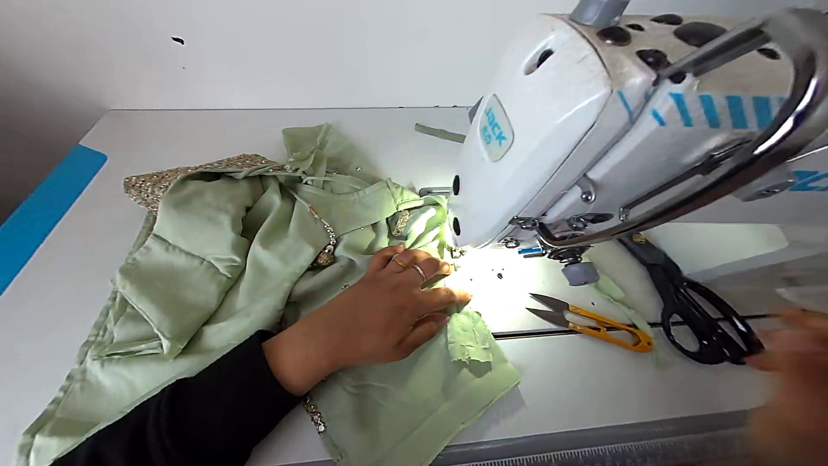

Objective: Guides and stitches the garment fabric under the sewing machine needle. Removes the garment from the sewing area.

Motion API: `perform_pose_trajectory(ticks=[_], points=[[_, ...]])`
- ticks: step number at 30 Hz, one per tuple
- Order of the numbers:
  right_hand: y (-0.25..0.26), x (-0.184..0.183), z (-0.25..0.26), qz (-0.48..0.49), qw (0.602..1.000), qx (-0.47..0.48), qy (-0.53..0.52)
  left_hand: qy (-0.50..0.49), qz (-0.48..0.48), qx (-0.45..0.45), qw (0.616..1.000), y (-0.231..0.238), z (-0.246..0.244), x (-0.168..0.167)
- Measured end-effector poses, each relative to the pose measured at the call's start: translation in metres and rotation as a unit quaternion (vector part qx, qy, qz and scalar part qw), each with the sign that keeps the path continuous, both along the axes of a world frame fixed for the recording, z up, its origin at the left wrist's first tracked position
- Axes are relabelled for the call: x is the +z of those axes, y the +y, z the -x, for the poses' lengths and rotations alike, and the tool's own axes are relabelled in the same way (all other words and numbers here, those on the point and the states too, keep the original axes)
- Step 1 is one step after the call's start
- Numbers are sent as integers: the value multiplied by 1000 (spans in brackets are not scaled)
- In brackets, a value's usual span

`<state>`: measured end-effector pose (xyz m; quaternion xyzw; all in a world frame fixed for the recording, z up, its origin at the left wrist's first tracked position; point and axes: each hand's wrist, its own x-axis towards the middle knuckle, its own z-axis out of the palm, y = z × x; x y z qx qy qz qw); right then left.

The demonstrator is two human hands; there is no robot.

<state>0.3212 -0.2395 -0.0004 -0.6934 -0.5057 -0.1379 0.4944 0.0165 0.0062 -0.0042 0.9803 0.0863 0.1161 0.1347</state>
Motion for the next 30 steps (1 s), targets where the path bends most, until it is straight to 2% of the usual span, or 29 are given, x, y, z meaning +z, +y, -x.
perform_pose_trajectory(ticks=[3,6,11,15,20,23,27,30], points=[[20,0,62,134,980,145,-15,-2,-4,-4,1000,0,0,0],[38,-5,98,189,954,233,-12,5,-3,-2,1000,0,0,0],[55,-20,112,182,957,224,-22,-18,-35,-16,999,-3,-1,-1],[52,-27,112,159,962,222,14,-42,-57,-61,996,-9,-1,0],[50,-29,115,148,968,204,14,-89,-86,-72,990,-22,-5,-1],[49,-27,117,153,968,199,4,-144,-8,-31,989,-21,-5,0],[50,-30,117,137,970,202,-12,-228,168,118,952,-13,-4,14],[51,-30,117,134,970,202,-17,-225,195,129,946,-8,-3,12]])
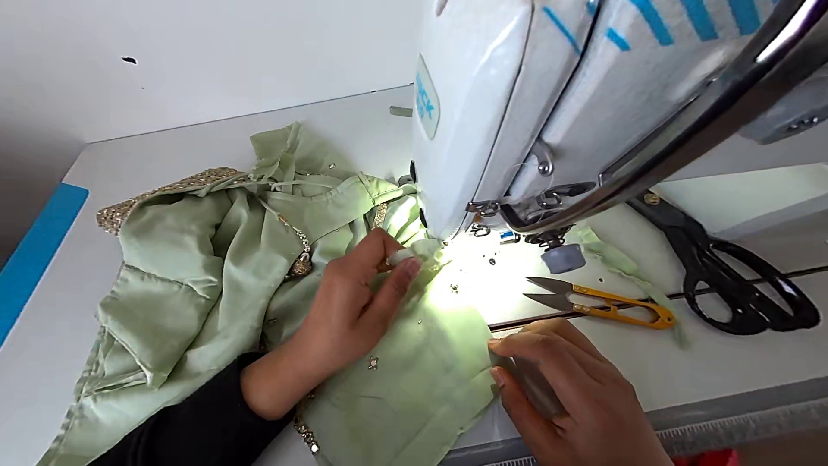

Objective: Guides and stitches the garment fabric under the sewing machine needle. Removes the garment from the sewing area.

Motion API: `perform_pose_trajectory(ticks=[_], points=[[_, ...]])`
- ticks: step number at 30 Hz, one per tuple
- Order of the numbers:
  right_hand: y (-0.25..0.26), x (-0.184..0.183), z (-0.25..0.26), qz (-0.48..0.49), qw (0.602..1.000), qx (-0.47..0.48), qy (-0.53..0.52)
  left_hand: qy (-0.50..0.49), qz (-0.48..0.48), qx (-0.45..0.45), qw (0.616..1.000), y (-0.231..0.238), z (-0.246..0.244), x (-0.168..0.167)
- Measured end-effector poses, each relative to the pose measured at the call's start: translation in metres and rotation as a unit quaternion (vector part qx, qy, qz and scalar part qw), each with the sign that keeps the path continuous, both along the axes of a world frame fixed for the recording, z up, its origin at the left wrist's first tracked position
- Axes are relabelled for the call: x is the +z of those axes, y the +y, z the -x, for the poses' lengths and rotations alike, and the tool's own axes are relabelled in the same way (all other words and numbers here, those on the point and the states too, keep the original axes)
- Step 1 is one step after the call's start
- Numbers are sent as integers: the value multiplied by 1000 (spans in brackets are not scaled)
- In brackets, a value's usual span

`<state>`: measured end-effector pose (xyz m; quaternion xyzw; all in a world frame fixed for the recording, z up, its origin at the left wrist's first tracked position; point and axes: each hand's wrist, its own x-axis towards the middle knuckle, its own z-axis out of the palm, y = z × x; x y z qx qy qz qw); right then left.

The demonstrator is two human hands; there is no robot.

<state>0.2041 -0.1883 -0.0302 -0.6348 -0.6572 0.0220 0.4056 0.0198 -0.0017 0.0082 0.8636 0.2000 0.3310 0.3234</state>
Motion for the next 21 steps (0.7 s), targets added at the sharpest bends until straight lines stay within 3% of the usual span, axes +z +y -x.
perform_pose_trajectory(ticks=[4,7,12,16,21], points=[[0,1,0,5,1000,1,-2,43,-144,-91,984,-4,0,-5],[0,1,-1,8,1000,0,6,55,-186,-101,976,-9,-2,-9],[11,7,-5,-4,997,-40,66,32,-102,-18,994,-8,-3,-5],[33,22,2,35,994,-96,25,2,-25,6,1000,-7,-5,-9],[51,26,19,130,975,-170,-63,18,-79,6,997,-3,-4,-6]])
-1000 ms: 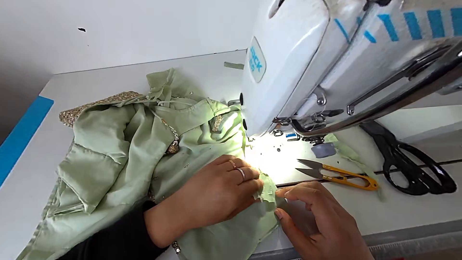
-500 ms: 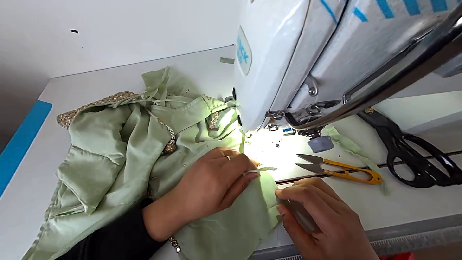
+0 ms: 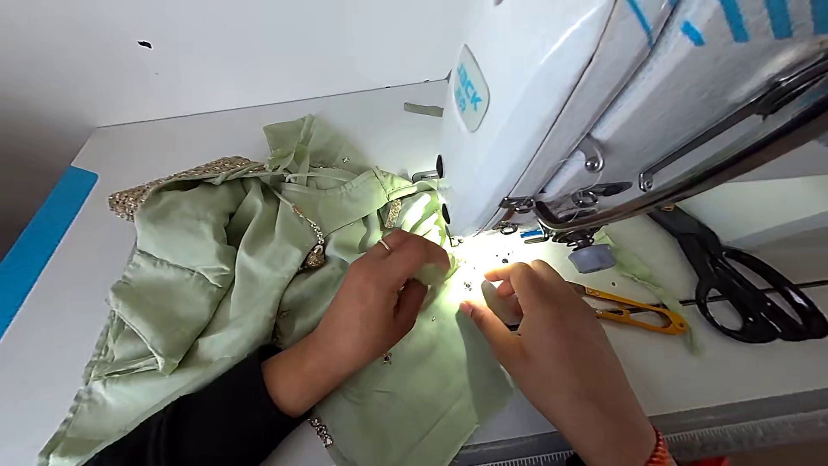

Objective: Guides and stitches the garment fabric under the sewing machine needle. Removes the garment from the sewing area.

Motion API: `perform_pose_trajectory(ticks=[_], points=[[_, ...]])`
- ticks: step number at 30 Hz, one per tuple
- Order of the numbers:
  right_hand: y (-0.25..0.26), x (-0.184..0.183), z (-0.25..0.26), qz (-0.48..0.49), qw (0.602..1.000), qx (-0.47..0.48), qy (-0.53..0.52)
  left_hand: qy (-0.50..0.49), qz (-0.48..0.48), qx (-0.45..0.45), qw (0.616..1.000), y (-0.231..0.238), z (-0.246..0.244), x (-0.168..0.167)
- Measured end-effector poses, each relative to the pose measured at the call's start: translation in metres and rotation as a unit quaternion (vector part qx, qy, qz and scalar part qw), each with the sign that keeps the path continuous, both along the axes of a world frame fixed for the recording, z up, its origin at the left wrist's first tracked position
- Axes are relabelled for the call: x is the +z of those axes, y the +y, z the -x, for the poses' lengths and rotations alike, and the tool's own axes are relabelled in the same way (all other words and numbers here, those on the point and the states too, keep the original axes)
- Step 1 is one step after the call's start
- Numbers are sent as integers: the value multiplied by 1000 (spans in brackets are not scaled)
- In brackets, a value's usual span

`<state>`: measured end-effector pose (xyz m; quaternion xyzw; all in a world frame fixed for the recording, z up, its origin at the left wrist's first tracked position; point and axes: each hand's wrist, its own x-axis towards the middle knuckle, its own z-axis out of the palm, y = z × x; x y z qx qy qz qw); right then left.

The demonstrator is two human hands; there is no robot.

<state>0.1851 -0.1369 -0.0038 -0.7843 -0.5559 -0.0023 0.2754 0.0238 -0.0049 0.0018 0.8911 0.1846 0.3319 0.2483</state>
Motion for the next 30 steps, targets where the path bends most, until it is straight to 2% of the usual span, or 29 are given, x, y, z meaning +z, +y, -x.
perform_pose_trajectory(ticks=[3,7,12,15,18,21,25,30], points=[[3,-1,4,19,1000,-13,-15,48,-27,-9,998,0,1,0],[6,7,9,39,998,-13,39,93,-50,32,994,-1,0,-3],[12,11,5,-11,978,-26,205,70,-150,109,980,-3,-1,1],[16,11,3,-8,960,-41,278,43,-195,72,977,-9,-2,6],[18,11,2,-1,950,-42,309,41,-153,9,987,-15,-9,5],[18,11,0,-3,943,-34,330,80,-97,8,992,-16,-16,1],[16,8,1,-11,943,-37,331,95,-87,33,991,-12,-18,2],[15,2,3,-48,945,-17,323,99,-101,14,990,-10,-19,2]])
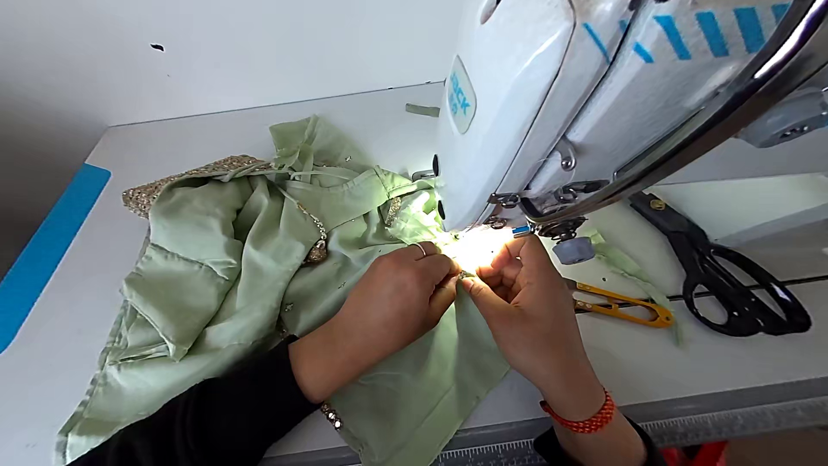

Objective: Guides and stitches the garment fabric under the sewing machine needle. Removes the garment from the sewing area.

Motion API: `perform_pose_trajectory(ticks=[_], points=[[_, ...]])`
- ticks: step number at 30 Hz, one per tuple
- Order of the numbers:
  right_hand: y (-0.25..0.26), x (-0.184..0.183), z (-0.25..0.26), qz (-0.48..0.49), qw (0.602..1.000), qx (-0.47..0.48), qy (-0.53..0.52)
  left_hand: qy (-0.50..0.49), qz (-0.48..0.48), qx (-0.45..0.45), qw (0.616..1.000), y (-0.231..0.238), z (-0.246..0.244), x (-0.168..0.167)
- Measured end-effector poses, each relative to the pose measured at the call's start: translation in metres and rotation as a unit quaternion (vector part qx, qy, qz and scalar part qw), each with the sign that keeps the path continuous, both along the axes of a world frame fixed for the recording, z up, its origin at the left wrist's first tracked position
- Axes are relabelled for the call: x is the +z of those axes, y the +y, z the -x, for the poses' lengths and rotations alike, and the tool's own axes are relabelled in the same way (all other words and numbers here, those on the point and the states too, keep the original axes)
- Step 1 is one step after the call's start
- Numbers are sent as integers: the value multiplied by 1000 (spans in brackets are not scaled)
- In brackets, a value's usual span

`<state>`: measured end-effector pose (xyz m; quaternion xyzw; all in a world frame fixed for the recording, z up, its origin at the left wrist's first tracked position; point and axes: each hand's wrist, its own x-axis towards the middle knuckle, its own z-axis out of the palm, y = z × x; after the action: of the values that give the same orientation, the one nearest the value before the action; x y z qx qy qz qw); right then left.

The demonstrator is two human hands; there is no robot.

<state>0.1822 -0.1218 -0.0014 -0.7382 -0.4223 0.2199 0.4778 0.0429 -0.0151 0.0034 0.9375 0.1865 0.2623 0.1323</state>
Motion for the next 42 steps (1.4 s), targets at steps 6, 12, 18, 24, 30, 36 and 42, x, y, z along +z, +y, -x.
perform_pose_trajectory(ticks=[6,12,18,24,30,36,42], points=[[0,-2,1,-24,1000,3,9,-9,21,4,1000,2,1,-2],[0,0,2,-19,1000,-1,-5,-1,-21,-8,1000,2,0,-4],[0,-3,2,-33,999,5,-17,-6,-74,0,997,-1,-3,-9],[1,-2,3,-30,999,16,-27,-8,-82,-6,997,0,-8,-11],[2,-1,3,-22,999,20,-42,-8,-95,-39,995,3,-11,-10],[-1,0,2,-28,999,26,-19,-8,-53,-33,998,10,-3,-8],[-2,1,1,-22,1000,20,6,-17,41,-30,999,10,3,-6]])
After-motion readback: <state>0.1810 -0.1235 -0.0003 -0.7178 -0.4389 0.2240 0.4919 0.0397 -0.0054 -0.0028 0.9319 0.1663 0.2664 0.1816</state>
